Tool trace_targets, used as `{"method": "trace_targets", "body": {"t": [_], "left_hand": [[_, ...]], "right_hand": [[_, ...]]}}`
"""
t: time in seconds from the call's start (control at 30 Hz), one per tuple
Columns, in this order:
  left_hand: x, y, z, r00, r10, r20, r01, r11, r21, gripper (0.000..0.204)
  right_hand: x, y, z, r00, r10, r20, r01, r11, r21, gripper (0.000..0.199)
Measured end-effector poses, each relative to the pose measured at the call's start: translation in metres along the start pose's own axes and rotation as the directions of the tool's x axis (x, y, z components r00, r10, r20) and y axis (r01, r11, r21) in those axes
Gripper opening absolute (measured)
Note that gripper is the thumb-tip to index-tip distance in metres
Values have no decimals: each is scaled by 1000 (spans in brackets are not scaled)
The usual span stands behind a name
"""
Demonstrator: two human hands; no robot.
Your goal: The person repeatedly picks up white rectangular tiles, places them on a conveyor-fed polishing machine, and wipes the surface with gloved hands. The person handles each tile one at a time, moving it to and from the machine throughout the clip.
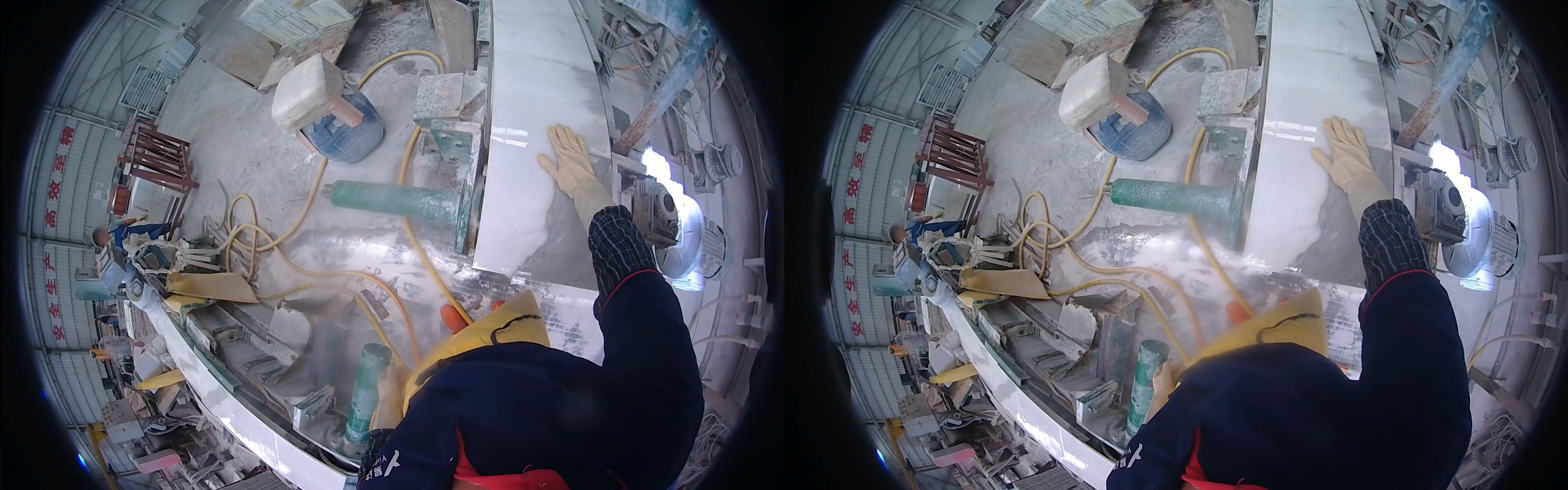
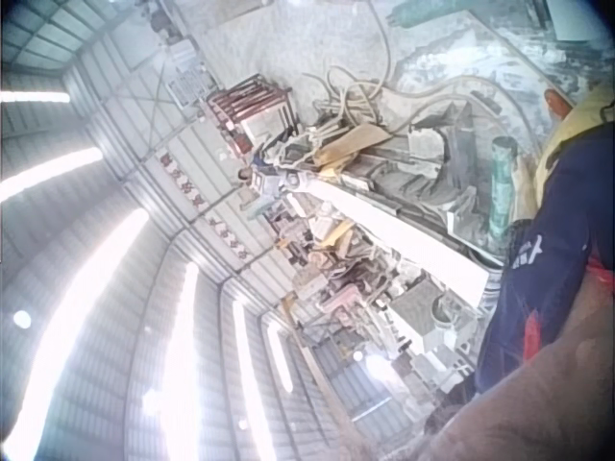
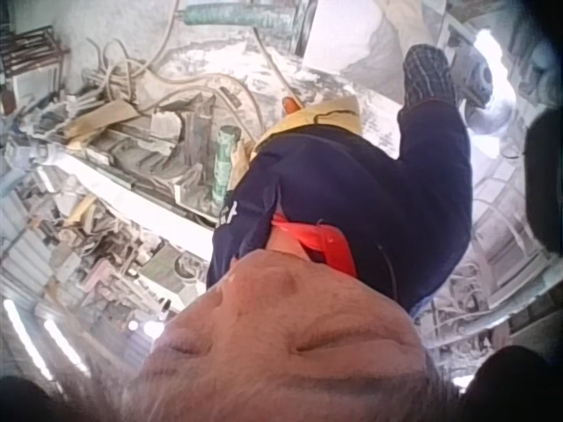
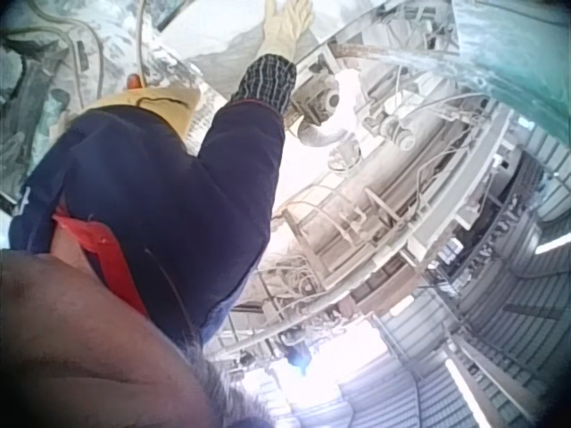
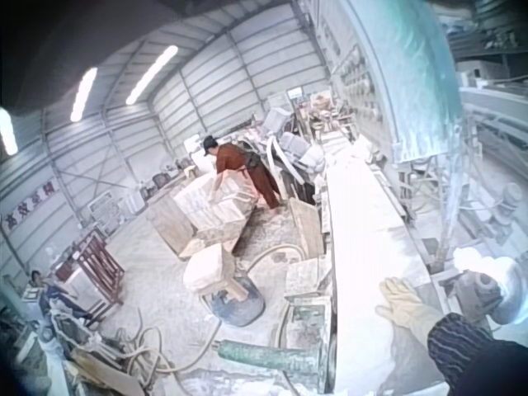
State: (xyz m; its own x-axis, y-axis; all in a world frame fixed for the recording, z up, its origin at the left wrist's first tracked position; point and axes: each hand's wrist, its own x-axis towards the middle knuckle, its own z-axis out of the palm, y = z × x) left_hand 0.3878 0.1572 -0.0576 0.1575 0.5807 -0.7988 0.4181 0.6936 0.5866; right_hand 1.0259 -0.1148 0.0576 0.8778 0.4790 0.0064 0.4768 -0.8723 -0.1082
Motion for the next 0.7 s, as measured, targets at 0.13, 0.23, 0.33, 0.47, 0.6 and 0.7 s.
{"method": "trace_targets", "body": {"t": [0.13,0.23,0.33,0.47,0.6,0.7], "left_hand": [[-4,1,6,999,4,-46,-1,997,76,42],[-3,1,8,998,13,-56,-8,995,98,44],[1,0,6,998,28,-51,-22,993,115,46],[5,-1,3,998,58,-2,-56,970,235,48],[6,0,6,1000,8,-21,-6,994,107,48],[4,2,11,999,14,-40,-10,996,94,47]], "right_hand": [[3,1,-2,1000,1,9,-1,1000,5,78],[5,2,-2,1000,3,7,-4,1000,12,78],[7,3,-1,1000,2,-8,-2,1000,14,78],[9,4,0,1000,-3,-18,3,1000,4,78],[13,6,1,1000,-4,-18,4,1000,0,78],[15,7,1,1000,-2,-14,2,1000,0,78]]}}
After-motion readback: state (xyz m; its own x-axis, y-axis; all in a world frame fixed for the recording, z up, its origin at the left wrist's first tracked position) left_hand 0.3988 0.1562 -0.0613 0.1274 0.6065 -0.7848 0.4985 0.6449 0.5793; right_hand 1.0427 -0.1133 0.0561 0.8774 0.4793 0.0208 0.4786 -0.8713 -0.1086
